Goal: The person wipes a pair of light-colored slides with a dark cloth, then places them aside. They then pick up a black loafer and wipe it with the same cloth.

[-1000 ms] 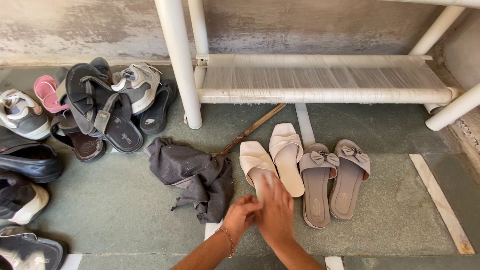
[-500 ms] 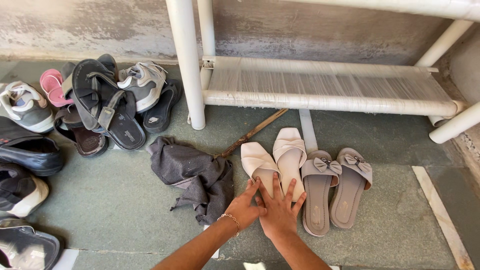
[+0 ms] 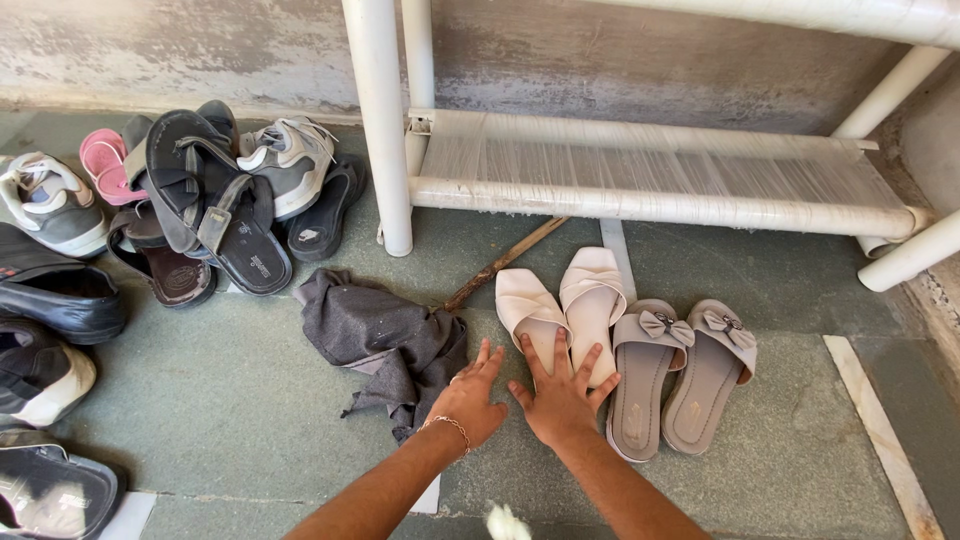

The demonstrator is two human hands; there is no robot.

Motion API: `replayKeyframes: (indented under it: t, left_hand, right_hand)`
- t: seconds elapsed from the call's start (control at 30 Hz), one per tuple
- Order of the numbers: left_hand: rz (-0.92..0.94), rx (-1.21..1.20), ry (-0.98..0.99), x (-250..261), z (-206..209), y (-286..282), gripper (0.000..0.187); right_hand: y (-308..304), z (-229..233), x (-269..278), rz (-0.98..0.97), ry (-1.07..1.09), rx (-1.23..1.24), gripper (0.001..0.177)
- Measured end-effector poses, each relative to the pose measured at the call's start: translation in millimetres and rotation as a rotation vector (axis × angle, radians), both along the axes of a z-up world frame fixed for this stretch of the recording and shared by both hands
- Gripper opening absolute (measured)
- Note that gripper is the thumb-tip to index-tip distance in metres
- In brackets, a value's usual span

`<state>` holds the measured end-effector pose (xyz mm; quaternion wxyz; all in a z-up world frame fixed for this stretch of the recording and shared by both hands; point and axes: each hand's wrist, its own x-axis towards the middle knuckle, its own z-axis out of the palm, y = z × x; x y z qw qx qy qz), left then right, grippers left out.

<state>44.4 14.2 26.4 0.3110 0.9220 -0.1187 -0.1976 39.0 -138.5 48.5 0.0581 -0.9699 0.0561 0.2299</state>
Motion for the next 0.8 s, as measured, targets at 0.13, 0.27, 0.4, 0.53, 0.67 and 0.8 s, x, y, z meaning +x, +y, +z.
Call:
replayKeyframes:
  t: [0.13, 0.27, 0.4, 0.53, 0.67, 0.8]
  left_hand:
    - [-0.186, 0.247, -0.082, 6.7, 11.0, 1.5, 0.095]
    - [-0.343, 0.519, -0.131, 25.0, 26.8, -2.0, 0.101]
    - [-0.352, 0.525, -0.306, 41.5, 40.1, -2.6, 0.095]
    - [-0.383, 0.562, -0.228, 52.1, 48.9, -1.3, 0.087]
    - [-0.444, 0.598, -0.054, 60.3, 55.7, 0.1, 0.089]
    - [-0.468, 0.611, -0.079, 62.1, 56.5, 5.7, 0.086]
  right_hand:
    - [-9.5, 11.1, 8.3, 0.057, 0.161, -0.007, 0.115]
    - [-24.7, 10.1, 33.1, 0.172, 0.303, -0.051, 0.145]
    - [-27.5, -0.9, 65.8, 0.345, 0.404, -0.148, 0.153]
    - [-36.7, 2.1, 99.8, 0.472, 0.507, -0.125, 0.15]
    - [-36.1, 14.9, 119.5, 0.434, 0.631, -0.058, 0.136]
    - [-29.2, 23.4, 117.8, 0.386, 0.664, -0.016, 0.129]
